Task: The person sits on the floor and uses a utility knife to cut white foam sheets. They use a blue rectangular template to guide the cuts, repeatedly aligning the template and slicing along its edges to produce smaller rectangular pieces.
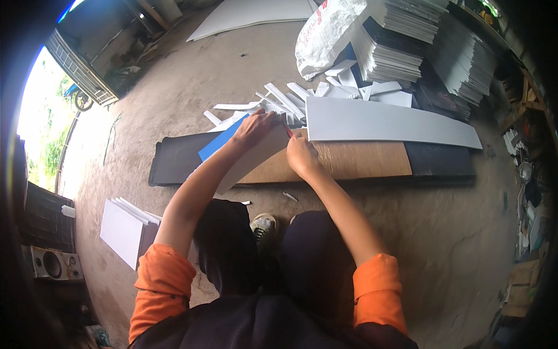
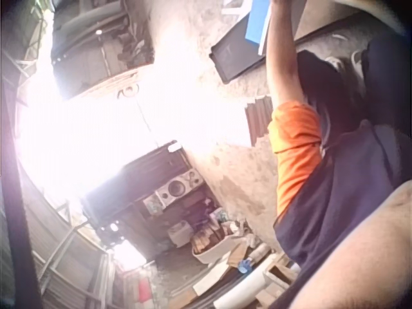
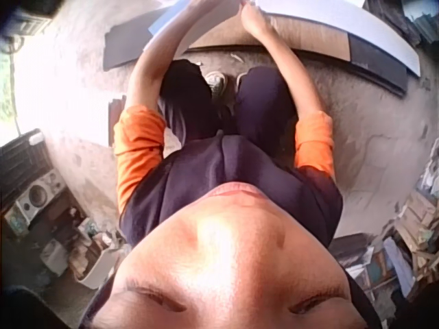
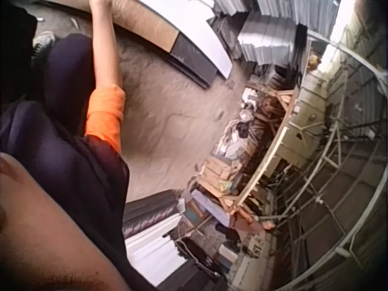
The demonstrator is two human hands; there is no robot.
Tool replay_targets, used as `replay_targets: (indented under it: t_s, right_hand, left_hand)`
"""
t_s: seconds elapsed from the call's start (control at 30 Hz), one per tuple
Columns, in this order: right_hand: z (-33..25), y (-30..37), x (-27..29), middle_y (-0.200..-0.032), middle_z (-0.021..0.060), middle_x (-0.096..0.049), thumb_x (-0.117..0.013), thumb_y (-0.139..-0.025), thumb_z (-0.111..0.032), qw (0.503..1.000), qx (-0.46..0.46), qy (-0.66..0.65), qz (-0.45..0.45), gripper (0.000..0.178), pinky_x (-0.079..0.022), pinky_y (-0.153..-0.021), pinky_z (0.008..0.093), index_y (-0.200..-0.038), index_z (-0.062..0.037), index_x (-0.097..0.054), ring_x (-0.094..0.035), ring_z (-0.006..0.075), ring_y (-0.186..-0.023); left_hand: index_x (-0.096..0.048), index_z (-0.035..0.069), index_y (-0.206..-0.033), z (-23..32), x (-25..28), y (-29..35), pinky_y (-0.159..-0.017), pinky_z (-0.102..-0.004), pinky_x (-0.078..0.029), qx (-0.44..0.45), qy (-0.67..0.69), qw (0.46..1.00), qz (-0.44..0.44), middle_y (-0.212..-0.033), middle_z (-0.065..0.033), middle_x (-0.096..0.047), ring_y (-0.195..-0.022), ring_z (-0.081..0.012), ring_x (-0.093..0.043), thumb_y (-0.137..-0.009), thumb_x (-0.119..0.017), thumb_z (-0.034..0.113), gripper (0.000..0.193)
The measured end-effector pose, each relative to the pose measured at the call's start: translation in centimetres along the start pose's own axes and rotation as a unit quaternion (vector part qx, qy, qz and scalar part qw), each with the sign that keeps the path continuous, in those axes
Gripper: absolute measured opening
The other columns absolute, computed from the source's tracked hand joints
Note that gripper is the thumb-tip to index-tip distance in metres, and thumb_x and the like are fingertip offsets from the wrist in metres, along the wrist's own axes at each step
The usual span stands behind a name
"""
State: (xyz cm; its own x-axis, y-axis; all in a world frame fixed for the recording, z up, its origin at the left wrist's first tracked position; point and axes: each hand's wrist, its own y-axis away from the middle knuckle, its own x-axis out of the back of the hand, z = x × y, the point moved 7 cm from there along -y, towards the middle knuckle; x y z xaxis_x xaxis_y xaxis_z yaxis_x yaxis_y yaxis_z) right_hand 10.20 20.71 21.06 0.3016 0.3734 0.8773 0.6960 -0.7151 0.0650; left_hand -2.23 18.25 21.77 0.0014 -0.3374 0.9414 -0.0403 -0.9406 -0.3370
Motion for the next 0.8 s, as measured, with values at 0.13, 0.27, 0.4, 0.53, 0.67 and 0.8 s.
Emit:
replay_targets:
  t_s: [0.13,0.27,0.4,0.53,0.67,0.8]
  right_hand:
    - [1.2,-1.5,-1.8,-0.084,0.0305,-0.058,-0.040,-0.082,-0.006,1.000,0.008,0.008,0.001,0.019,-0.050,-0.068,0.0443,-0.093,0.0088,-0.044,-0.060,0.0396,-0.081]
    - [2.0,-2.7,-3.1,-0.081,0.0300,-0.058,-0.040,-0.082,-0.004,1.000,0.008,0.007,-0.004,0.016,-0.050,-0.067,0.0434,-0.091,0.0082,-0.043,-0.060,0.0386,-0.080]
    - [3.6,-3.5,-4.2,-0.075,0.0273,-0.059,-0.040,-0.082,-0.005,1.000,0.005,0.003,0.009,0.015,-0.051,-0.061,0.0422,-0.090,0.0078,-0.043,-0.061,0.0379,-0.073]
    - [4.4,-4.2,-5.2,-0.069,0.0272,-0.058,-0.039,-0.082,-0.006,1.000,0.012,-0.016,0.008,0.019,-0.050,-0.058,0.0438,-0.094,0.0084,-0.043,-0.061,0.0394,-0.069]
    - [3.9,-4.9,-5.2,-0.065,0.0268,-0.057,-0.038,-0.083,-0.007,1.000,0.008,-0.004,0.003,0.021,-0.049,-0.058,0.0452,-0.097,0.0089,-0.043,-0.060,0.0398,-0.067]
    - [3.5,-4.6,-4.3,-0.068,0.0237,-0.060,-0.042,-0.082,-0.006,0.998,0.007,0.052,-0.024,0.016,-0.052,-0.055,0.0374,-0.090,0.0072,-0.045,-0.063,0.0341,-0.066]
  left_hand:
    - [-0.050,0.000,-0.090,-0.9,-1.6,-0.2,-0.063,-0.0339,-0.052,0.038,0.026,0.999,-0.016,-0.073,-0.0131,-0.059,-0.085,-0.0252,-0.056,-0.083,-0.051,0.026,0.027]
    - [-0.048,-0.001,-0.093,-2.0,-3.0,-0.6,-0.066,-0.0353,-0.050,0.101,0.077,0.992,0.026,-0.084,-0.0138,-0.057,-0.087,-0.0272,-0.055,-0.081,-0.055,0.026,0.030]
    - [-0.049,0.001,-0.093,-1.6,-4.2,-2.5,-0.068,-0.0375,-0.048,0.160,0.155,0.974,0.031,-0.087,-0.0133,-0.055,-0.086,-0.0287,-0.055,-0.078,-0.059,0.027,0.032]
    - [-0.052,0.002,-0.089,-1.7,-4.7,-3.0,-0.070,-0.0388,-0.047,0.186,0.147,0.971,0.006,-0.084,-0.0122,-0.055,-0.085,-0.0293,-0.055,-0.076,-0.060,0.027,0.029]
    - [-0.053,0.002,-0.086,-2.8,-5.4,-2.9,-0.066,-0.0392,-0.047,0.183,0.164,0.969,0.012,-0.082,-0.0120,-0.056,-0.080,-0.0313,-0.057,-0.076,-0.060,0.025,0.025]
    - [-0.052,0.003,-0.086,-3.2,-5.1,-3.1,-0.065,-0.0398,-0.047,0.197,0.188,0.962,0.020,-0.084,-0.0120,-0.056,-0.076,-0.0325,-0.058,-0.076,-0.060,0.024,0.024]
